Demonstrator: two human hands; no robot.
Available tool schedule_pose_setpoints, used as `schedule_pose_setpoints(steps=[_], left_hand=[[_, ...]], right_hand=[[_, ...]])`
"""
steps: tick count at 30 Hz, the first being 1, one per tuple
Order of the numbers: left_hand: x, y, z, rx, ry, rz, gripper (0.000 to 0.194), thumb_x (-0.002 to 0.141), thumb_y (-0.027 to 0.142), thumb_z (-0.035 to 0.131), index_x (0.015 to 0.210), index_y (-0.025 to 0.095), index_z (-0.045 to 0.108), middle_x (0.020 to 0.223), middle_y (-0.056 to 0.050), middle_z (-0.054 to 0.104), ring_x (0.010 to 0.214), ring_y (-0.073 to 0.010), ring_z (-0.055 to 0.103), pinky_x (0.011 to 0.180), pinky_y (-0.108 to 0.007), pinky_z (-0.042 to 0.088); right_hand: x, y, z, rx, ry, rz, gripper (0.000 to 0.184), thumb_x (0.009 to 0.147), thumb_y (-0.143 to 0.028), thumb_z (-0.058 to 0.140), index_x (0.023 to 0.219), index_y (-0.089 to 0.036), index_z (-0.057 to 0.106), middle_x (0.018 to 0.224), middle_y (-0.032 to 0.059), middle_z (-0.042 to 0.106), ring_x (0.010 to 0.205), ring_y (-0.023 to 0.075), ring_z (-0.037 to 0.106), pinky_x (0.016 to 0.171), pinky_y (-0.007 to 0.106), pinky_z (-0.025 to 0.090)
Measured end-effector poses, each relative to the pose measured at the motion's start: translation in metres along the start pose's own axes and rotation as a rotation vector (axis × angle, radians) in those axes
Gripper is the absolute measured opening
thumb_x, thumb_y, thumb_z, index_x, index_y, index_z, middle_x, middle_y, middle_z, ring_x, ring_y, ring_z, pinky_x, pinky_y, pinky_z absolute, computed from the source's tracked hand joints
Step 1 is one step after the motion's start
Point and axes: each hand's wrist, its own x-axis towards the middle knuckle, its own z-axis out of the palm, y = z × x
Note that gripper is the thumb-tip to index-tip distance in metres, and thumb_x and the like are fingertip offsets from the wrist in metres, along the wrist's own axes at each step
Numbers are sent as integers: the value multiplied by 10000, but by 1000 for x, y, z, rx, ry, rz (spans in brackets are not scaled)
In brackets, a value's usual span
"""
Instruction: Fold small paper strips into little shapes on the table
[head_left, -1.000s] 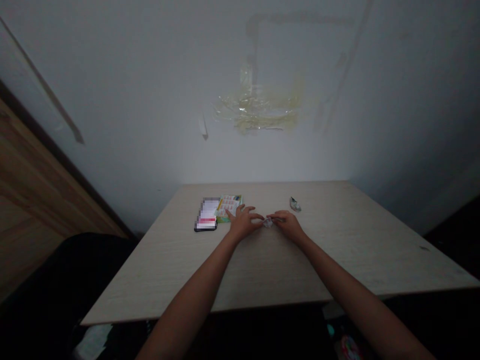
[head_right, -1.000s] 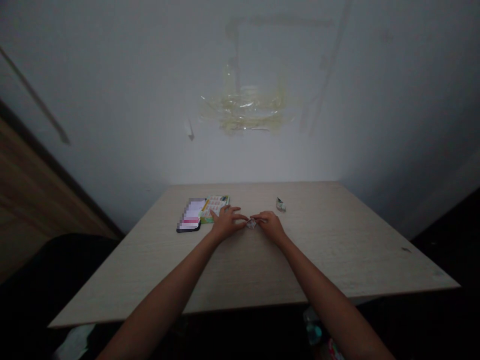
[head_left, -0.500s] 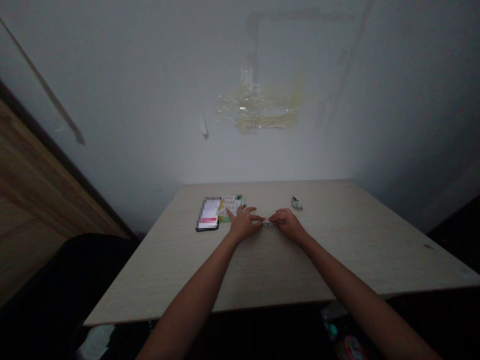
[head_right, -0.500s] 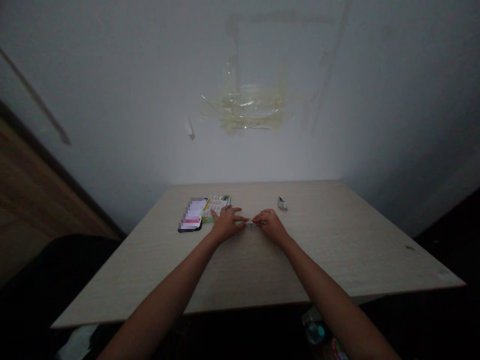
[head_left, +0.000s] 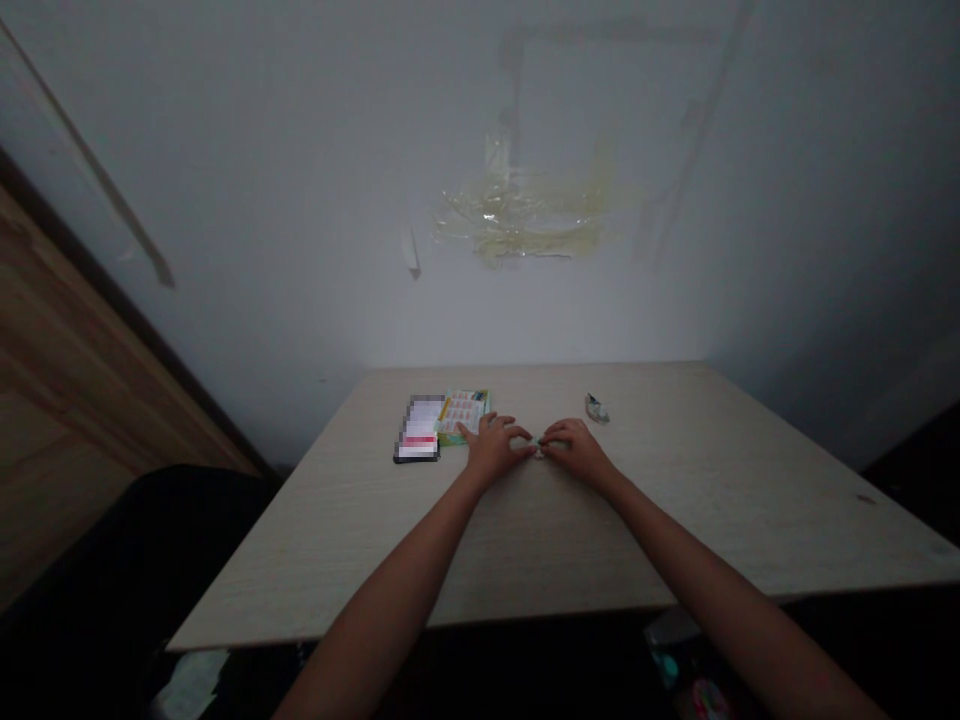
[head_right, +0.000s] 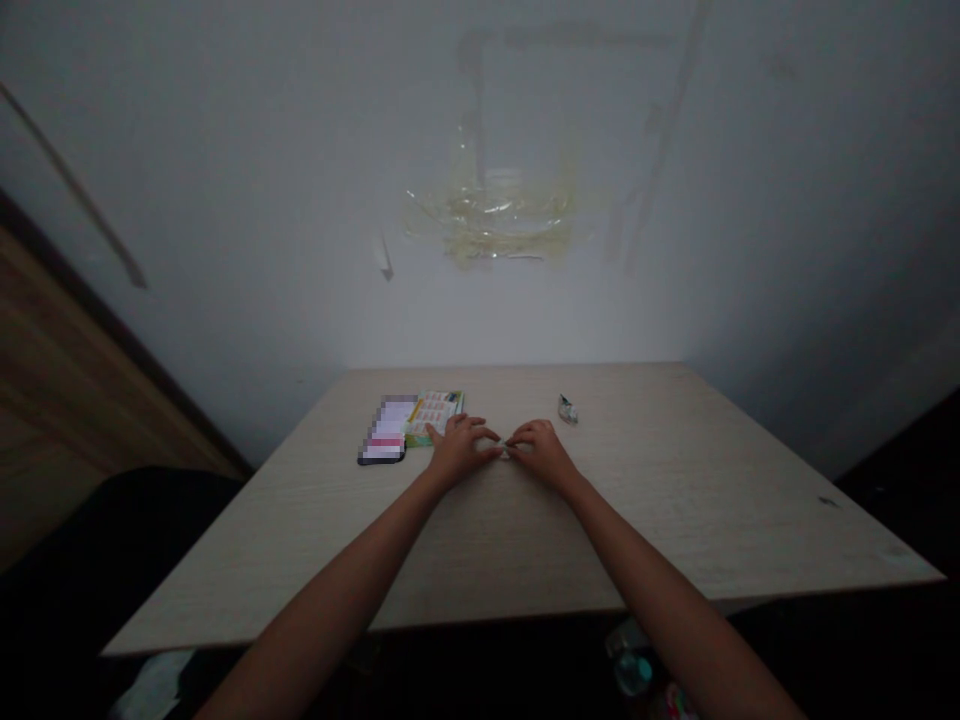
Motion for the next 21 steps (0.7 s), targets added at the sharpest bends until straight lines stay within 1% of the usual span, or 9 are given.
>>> schedule_pose_setpoints(steps=[2, 3, 7, 11, 13, 16, 17, 19, 21], left_hand=[[-1, 1, 0, 3, 6, 0, 251, 797, 538, 692, 1012, 414, 729, 1372, 1, 575, 1383, -366, 312, 1013, -832, -34], [-1, 1, 0, 5, 9, -1, 248, 794, 533, 697, 1007, 409, 731, 1377, 0, 572, 1385, -368, 308, 1018, -829, -35], [-1, 1, 0, 6, 31, 5, 226, 788, 515, 713, 978, 395, 739, 1375, 6, 577, 1388, -362, 309, 1030, -820, -49], [-1, 1, 3, -11, 56, 18, 186, 789, 505, 718, 910, 370, 755, 1348, 9, 603, 1383, -351, 328, 1035, -818, -43], [-1, 2, 3, -43, 61, 15, 168, 801, 494, 710, 878, 354, 760, 1337, 11, 618, 1371, -340, 352, 1051, -805, -27], [-2, 6, 1, -130, 82, 4, 161, 830, 460, 687, 926, 349, 753, 1292, 7, 655, 1324, -310, 430, 1085, -769, -14], [-3, 7, -1, -162, 91, 0, 164, 843, 443, 676, 958, 350, 746, 1265, 5, 672, 1295, -297, 467, 1094, -754, -28], [-4, 10, -4, -214, 95, -15, 156, 860, 409, 660, 968, 333, 744, 1165, 1, 720, 1217, -278, 545, 1098, -727, -98], [-6, 13, -7, -247, 93, -20, 163, 873, 403, 642, 963, 316, 746, 1087, -9, 748, 1171, -270, 584, 1104, -688, -154]], right_hand=[[-1, 1, 2, -22, 37, 37, 221, 734, -322, 757, 938, -240, 781, 1016, 85, 713, 1035, 264, 599, 972, 439, 424], [-1, 2, 2, -33, 42, 52, 234, 724, -330, 764, 938, -237, 782, 1022, 90, 708, 1047, 272, 591, 979, 446, 420], [-1, 2, 4, -29, 26, 78, 193, 713, -321, 768, 888, -243, 791, 1003, 86, 708, 1065, 282, 578, 993, 449, 413], [0, 1, 2, 30, 11, 84, 214, 699, -305, 773, 902, -236, 781, 1005, 77, 724, 1045, 274, 608, 1000, 447, 400], [1, 0, 1, 69, 18, 91, 213, 697, -304, 768, 896, -227, 773, 977, 69, 736, 1019, 267, 627, 989, 439, 406], [2, 0, -1, 121, 46, 108, 161, 721, -323, 739, 843, -221, 761, 908, 54, 746, 958, 252, 646, 942, 409, 440], [3, -1, -1, 134, 60, 112, 146, 734, -331, 727, 826, -223, 759, 893, 52, 746, 946, 248, 648, 927, 399, 450], [3, -1, -2, 157, 101, 114, 137, 758, -346, 708, 808, -229, 758, 879, 53, 746, 946, 245, 650, 916, 391, 463], [3, -2, -3, 175, 149, 109, 142, 772, -359, 702, 808, -235, 762, 886, 60, 745, 962, 250, 648, 918, 396, 469]])
